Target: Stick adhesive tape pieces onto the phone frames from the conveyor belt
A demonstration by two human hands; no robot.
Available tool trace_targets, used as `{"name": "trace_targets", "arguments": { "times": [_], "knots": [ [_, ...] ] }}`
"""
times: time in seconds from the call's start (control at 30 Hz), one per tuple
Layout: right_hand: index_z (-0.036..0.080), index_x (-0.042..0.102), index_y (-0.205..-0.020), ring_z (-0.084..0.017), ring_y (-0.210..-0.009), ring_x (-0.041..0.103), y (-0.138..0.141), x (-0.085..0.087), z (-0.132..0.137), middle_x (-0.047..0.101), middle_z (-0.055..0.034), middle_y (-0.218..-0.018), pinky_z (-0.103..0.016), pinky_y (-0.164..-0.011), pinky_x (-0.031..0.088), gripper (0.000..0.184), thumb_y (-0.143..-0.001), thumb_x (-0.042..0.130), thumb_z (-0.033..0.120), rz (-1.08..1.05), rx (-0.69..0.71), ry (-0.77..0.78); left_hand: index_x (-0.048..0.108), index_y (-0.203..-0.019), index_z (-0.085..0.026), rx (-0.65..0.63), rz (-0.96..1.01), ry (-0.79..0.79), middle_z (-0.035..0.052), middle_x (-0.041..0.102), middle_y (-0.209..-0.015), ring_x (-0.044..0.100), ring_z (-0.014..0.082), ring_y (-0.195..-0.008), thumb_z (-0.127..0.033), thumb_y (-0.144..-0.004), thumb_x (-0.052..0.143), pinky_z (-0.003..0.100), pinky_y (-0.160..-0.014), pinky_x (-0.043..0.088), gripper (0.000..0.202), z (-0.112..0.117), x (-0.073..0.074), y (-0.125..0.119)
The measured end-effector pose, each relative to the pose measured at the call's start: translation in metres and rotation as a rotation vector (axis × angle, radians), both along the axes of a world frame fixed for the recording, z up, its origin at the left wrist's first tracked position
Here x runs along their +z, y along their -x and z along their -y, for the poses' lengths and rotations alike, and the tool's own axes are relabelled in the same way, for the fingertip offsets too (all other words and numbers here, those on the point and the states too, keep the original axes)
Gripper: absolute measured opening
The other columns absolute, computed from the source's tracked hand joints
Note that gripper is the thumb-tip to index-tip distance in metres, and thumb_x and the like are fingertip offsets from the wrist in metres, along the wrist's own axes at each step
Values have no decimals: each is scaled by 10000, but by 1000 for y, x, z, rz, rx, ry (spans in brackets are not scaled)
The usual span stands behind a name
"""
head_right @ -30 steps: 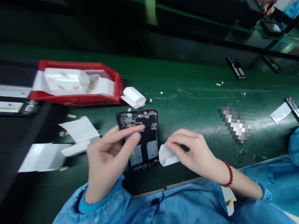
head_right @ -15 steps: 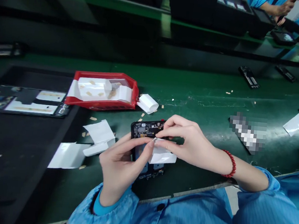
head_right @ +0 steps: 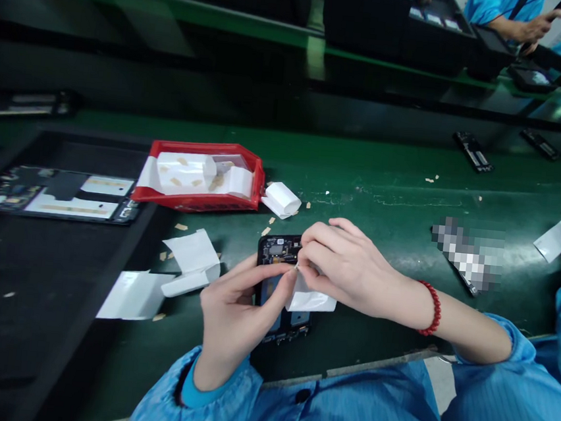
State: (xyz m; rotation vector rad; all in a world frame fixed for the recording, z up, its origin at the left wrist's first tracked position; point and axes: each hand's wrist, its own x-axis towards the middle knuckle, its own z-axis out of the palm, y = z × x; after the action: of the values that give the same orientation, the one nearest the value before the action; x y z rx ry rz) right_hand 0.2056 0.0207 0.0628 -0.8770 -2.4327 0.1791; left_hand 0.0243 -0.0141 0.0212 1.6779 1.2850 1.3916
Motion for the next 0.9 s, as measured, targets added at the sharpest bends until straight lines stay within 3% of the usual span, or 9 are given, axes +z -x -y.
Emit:
{"name": "trace_targets", "arguments": {
  "times": [0.13, 0.33, 0.4, 0.5, 0.6, 0.67, 0.77, 0.83, 0.9],
  "knots": [
    [178, 583, -846, -148, -823, 605, -2, 2, -1, 639, -60, -907, -307, -809, 534, 128, -958, 551, 123, -83, 42, 148, 804, -800, -198, 8, 20, 147, 3, 678, -690, 637, 131, -615, -241, -851, 692, 222, -553, 481, 130, -2, -5, 0],
    [173, 621, -818, -108, -835, 628, -5, 10, 2, 628, -32, -905, -240, -774, 537, 121, -903, 656, 93, -542, -17, 510, 790, -971, -205, 29, 57, 307, 62, 777, -938, 726, 211, -856, -247, -883, 629, 292, -746, 550, 188, -8, -10, 10],
    [174, 651, -813, -107, -840, 649, 1, 16, 4, 650, -39, -929, -239, -769, 564, 108, -895, 685, 112, -678, -1, 671, 718, -1092, -223, 70, 208, 344, 47, 787, -982, 735, 189, -819, -231, -882, 648, 271, -714, 558, 222, -7, -2, 12],
    [175, 676, -786, -111, -834, 676, 18, 24, 6, 679, -47, -947, -236, -751, 600, 110, -867, 721, 116, -786, 82, 841, 584, -1251, -272, 179, 583, 373, -3, 792, -935, 738, 153, -727, -220, -819, 771, 232, -674, 567, 474, -5, 14, 10],
    [179, 686, -785, -121, -909, 694, 38, 22, 7, 695, -55, -989, -243, -822, 611, 117, -838, 728, 83, -832, 107, 843, 653, -1130, -221, 174, 960, 566, 7, 785, -903, 766, 201, -860, -285, -771, 824, 268, -792, 600, 403, -7, 25, 4],
    [182, 690, -782, -132, -958, 694, 49, 15, 5, 687, -62, -1023, -254, -859, 604, 116, -822, 732, 82, -850, 50, 830, 696, -1026, -170, 109, 1166, 815, 48, 779, -910, 765, 254, -943, -372, -834, 755, 324, -854, 612, 285, -10, 29, 1],
    [185, 694, -759, -135, -954, 681, 56, 1, -1, 663, -60, -1010, -265, -857, 585, 104, -806, 737, 103, -877, -43, 810, 711, -1058, -137, -9, 1356, 1063, 96, 776, -991, 739, 309, -1071, -377, -930, 590, 418, -959, 596, 297, -11, 32, -2],
    [185, 695, -740, -134, -919, 664, 55, -4, -6, 643, -54, -976, -274, -834, 573, 102, -793, 742, 112, -903, -71, 785, 712, -1087, -137, -83, 1406, 1062, 104, 773, -1062, 702, 338, -1164, -344, -900, 574, 458, -1023, 565, 311, -8, 33, -4],
    [186, 687, -718, -132, -875, 643, 53, -3, -9, 624, -46, -947, -282, -798, 563, 115, -778, 739, 103, -916, -68, 771, 719, -1091, -160, -138, 1402, 965, 91, 765, -1144, 641, 369, -1264, -307, -806, 618, 487, -1081, 526, 336, -3, 33, -7]
  ]
}}
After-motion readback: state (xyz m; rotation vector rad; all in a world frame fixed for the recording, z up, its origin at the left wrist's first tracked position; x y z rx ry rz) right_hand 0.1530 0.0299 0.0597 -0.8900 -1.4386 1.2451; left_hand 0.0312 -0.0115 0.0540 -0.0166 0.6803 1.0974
